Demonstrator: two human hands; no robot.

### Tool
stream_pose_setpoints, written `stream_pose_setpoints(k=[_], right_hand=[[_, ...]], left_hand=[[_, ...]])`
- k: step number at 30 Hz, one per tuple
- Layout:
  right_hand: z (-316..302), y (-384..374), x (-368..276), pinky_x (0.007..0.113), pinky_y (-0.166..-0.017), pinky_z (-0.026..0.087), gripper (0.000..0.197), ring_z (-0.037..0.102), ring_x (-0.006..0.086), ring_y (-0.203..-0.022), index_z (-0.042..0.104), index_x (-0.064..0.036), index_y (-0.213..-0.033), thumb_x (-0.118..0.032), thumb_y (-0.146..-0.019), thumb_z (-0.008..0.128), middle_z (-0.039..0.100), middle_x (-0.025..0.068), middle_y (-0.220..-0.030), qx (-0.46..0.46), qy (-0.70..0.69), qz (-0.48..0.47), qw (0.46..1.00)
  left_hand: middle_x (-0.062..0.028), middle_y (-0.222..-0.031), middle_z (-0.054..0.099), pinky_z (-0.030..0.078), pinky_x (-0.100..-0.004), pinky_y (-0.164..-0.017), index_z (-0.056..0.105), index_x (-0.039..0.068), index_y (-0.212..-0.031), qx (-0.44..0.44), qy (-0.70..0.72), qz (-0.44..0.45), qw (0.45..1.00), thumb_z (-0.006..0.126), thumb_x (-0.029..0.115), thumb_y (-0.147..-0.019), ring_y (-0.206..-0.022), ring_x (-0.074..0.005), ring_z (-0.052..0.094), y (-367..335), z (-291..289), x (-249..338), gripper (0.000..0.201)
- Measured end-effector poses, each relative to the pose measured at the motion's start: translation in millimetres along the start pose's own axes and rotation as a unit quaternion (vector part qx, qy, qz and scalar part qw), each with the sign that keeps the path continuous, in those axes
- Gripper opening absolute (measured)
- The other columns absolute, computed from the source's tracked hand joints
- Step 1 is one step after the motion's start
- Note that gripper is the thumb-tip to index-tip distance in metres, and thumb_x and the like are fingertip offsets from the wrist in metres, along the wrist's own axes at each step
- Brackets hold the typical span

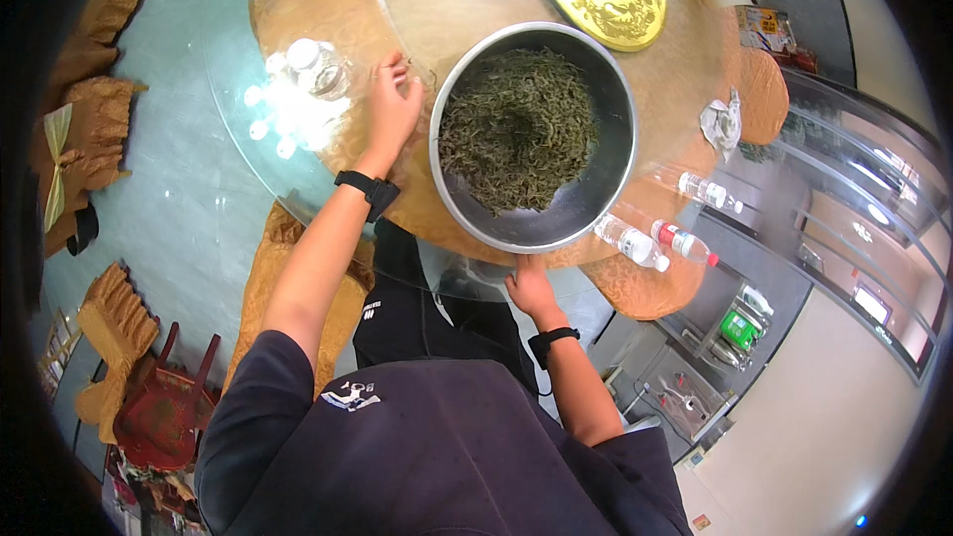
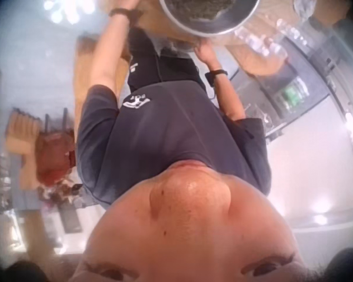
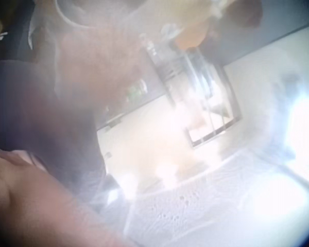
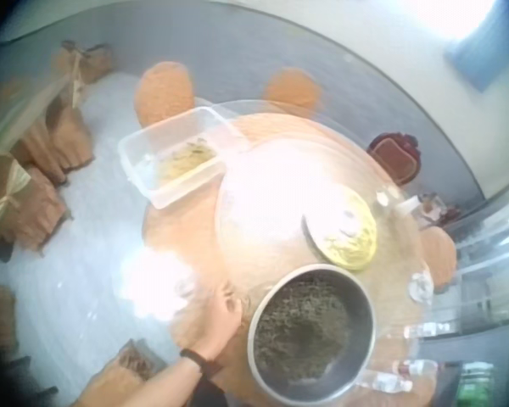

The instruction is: The person picks up individual tea leaves from a table and places them into a large metal bowl, then discards a few small items into a bucket and wipes their hands with a cloth.

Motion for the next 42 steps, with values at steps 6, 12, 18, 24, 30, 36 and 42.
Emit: stream_pose_setpoints(k=[6, 12, 18, 24, 30, 36, 42], right_hand=[[6, 5, 14, 0.053, -0.121, 0.039, 0.071, 0.036, 0.0534, -0.147, 0.039, 0.0074, -0.154, -0.015, -0.090, 0.063, 0.037, 0.0362, -0.160, -0.030, 0.009, 0.027, 0.999], [2, 1, 10, 0.053, -0.120, 0.041, 0.058, 0.039, 0.0528, -0.144, 0.052, 0.0120, -0.137, -0.011, -0.085, 0.062, 0.045, 0.0356, -0.151, 0.032, -0.025, -0.003, 0.999], [4, -2, 14, 0.053, -0.122, 0.038, 0.072, 0.037, 0.0526, -0.146, 0.039, 0.0069, -0.154, -0.013, -0.089, 0.065, 0.038, 0.0335, -0.158, -0.012, -0.038, 0.026, 0.999], [5, 2, 7, 0.050, -0.126, 0.034, 0.079, 0.031, 0.0498, -0.153, 0.036, 0.0089, -0.157, -0.012, -0.086, 0.063, 0.033, 0.0313, -0.164, 0.025, -0.045, 0.013, 0.999], [12, 3, 12, 0.050, -0.131, 0.025, 0.093, 0.020, 0.0511, -0.159, 0.028, 0.0108, -0.161, -0.022, -0.085, 0.070, 0.023, 0.0361, -0.168, 0.070, -0.004, -0.023, 0.997], [-4, 28, 53, 0.044, -0.122, 0.040, 0.046, 0.049, 0.0410, -0.147, 0.066, 0.0023, -0.135, -0.020, -0.095, 0.066, 0.055, 0.0250, -0.154, 0.096, -0.190, -0.048, 0.976], [25, 155, 120, 0.036, -0.095, 0.058, 0.023, 0.073, 0.0292, -0.107, 0.070, 0.0006, -0.121, -0.006, -0.100, 0.063, 0.075, 0.0140, -0.114, 0.224, -0.368, -0.063, 0.900]], left_hand=[[-0.0179, -0.127, 0.065, 0.060, -0.0297, -0.083, 0.019, -0.003, -0.161, 0.001, 0.230, -0.123, 0.965, 0.087, 0.001, -0.083, -0.090, -0.0154, 0.066, -8, 30, 6, 0.104], [-0.0075, -0.097, 0.074, 0.056, -0.0243, -0.075, 0.044, -0.005, -0.154, -0.008, 0.176, -0.144, 0.974, 0.082, 0.002, -0.090, -0.080, -0.0099, 0.068, 1, 27, -17, 0.075], [-0.0087, -0.089, 0.079, 0.057, -0.0259, -0.071, 0.076, -0.006, -0.114, 0.020, 0.056, -0.119, 0.991, 0.077, 0.011, -0.097, -0.077, -0.0108, 0.071, 25, 4, -7, 0.024], [-0.0046, -0.083, 0.074, 0.055, -0.0252, -0.064, 0.074, -0.006, -0.111, -0.037, 0.066, -0.160, 0.984, 0.068, 0.009, -0.105, -0.069, -0.0103, 0.068, 90, -22, 8, 0.017], [-0.0072, -0.083, 0.074, 0.056, -0.0272, -0.064, 0.069, -0.005, -0.103, -0.140, 0.131, -0.225, 0.955, 0.067, 0.009, -0.104, -0.070, -0.0113, 0.068, 178, -23, 6, 0.014], [-0.0038, -0.082, 0.074, 0.056, -0.0259, -0.068, 0.072, -0.003, -0.095, -0.253, 0.033, -0.107, 0.961, 0.079, 0.010, -0.097, -0.073, -0.0089, 0.069, 267, -5, 48, 0.015], [-0.0072, -0.075, 0.067, 0.054, -0.0305, -0.058, 0.069, 0.003, -0.086, -0.365, 0.024, 0.167, 0.916, 0.081, 0.004, -0.087, -0.062, -0.0175, 0.068, 383, 62, 132, 0.012]])
Point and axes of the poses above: each hand's wrist, its own y-axis away from the middle knuckle, its own z-axis out of the palm, x = y × z, the point moved 1 cm from there along -y, towards the middle knuckle
